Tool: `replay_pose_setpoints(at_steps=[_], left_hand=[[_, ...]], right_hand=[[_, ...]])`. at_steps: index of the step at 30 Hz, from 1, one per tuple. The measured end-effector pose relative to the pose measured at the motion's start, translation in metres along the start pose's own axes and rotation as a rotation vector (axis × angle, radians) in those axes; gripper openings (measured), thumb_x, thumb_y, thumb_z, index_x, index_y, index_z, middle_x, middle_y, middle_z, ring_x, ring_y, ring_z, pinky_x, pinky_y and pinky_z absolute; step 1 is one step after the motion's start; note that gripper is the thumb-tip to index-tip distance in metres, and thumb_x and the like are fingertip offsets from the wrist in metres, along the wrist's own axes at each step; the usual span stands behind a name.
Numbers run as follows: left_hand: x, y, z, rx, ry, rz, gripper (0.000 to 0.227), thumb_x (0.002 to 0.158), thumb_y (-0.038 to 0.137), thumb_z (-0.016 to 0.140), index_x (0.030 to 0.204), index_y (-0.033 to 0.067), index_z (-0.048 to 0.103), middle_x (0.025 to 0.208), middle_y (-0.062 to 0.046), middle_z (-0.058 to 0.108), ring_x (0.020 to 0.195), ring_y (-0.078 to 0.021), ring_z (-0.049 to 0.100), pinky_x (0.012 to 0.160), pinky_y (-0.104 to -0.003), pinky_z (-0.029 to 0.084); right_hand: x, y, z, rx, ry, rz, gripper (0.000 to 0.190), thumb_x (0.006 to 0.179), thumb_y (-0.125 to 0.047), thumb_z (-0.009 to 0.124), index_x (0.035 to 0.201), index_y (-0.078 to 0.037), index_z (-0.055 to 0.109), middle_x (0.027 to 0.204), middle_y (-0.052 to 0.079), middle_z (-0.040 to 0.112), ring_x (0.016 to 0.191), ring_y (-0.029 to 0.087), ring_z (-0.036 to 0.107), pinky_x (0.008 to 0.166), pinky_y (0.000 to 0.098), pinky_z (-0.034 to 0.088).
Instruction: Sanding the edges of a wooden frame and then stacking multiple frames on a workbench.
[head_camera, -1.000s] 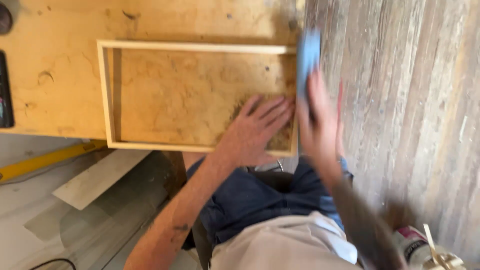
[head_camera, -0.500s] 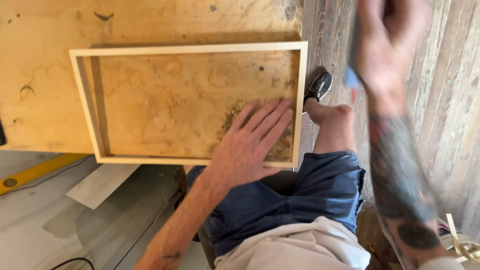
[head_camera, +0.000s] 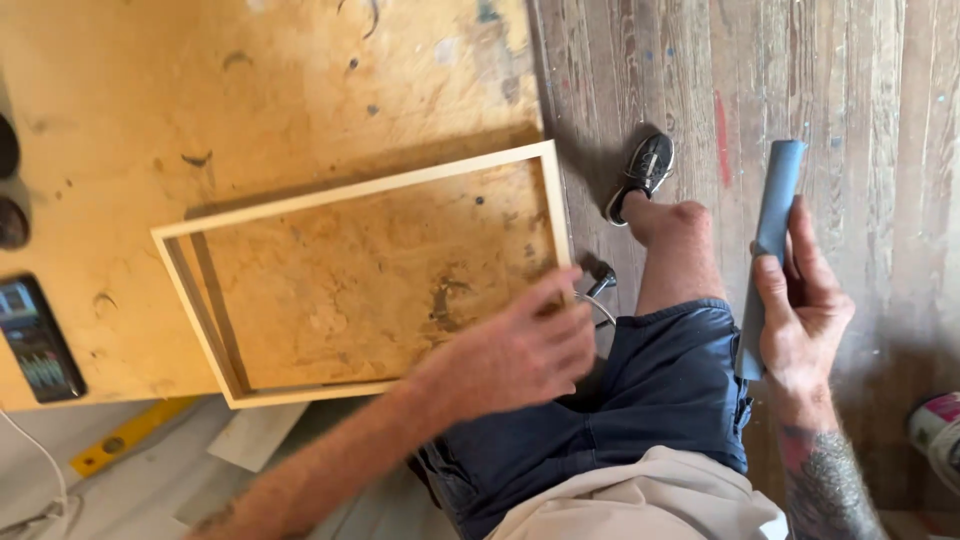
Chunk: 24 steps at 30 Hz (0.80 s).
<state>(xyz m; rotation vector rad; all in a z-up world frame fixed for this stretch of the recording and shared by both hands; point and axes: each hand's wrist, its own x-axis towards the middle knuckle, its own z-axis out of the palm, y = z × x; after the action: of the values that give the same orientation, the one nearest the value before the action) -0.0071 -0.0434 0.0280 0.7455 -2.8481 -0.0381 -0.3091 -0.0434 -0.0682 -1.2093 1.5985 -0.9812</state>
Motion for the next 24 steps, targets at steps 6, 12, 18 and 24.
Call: replay_pose_setpoints(at_steps=[6, 12, 18, 24], left_hand=[[0.036, -0.128, -0.023, 0.462, -0.154, -0.168, 0.035, 0.101, 0.038, 0.049, 0.098, 0.0109, 0.07, 0.092, 0.001, 0.055, 0.093, -0.0147, 0.05, 0.089, -0.033, 0.05], [0.049, -0.112, -0.046, 0.248, -0.181, -0.372, 0.064, 0.103, 0.051, 0.07, 0.139, -0.0007, 0.057, 0.14, -0.018, 0.057, 0.133, -0.0309, 0.051, 0.115, -0.057, 0.036], [0.015, 0.009, -0.01, 0.376, -0.546, -0.047, 0.071, 0.072, 0.034, 0.081, 0.139, 0.0212, 0.061, 0.148, -0.007, 0.059, 0.147, -0.0281, 0.043, 0.125, -0.064, 0.021], [0.008, 0.069, -0.019, -0.024, -0.062, -0.049, 0.015, 0.099, 0.01, 0.06, 0.102, 0.0083, 0.075, 0.107, -0.009, 0.068, 0.114, -0.0281, 0.06, 0.119, -0.056, 0.042]], right_hand=[[-0.014, 0.003, -0.002, 0.112, -0.006, -0.02, 0.052, 0.107, -0.002, 0.053, 0.156, 0.003, 0.038, 0.161, 0.018, 0.041, 0.139, 0.013, 0.042, 0.119, 0.0244, 0.034], [-0.021, -0.007, -0.005, 0.127, -0.054, -0.029, 0.051, 0.107, -0.006, 0.055, 0.154, 0.004, 0.038, 0.16, 0.02, 0.039, 0.146, 0.018, 0.039, 0.125, 0.0292, 0.031], [-0.02, -0.011, -0.008, 0.181, -0.111, -0.064, 0.053, 0.107, -0.008, 0.054, 0.155, 0.004, 0.037, 0.162, 0.02, 0.037, 0.15, 0.022, 0.036, 0.127, 0.0309, 0.031], [-0.021, -0.044, -0.002, 0.189, -0.131, -0.085, 0.055, 0.103, -0.016, 0.055, 0.154, 0.001, 0.04, 0.16, 0.02, 0.041, 0.147, 0.018, 0.037, 0.124, 0.0294, 0.03]])
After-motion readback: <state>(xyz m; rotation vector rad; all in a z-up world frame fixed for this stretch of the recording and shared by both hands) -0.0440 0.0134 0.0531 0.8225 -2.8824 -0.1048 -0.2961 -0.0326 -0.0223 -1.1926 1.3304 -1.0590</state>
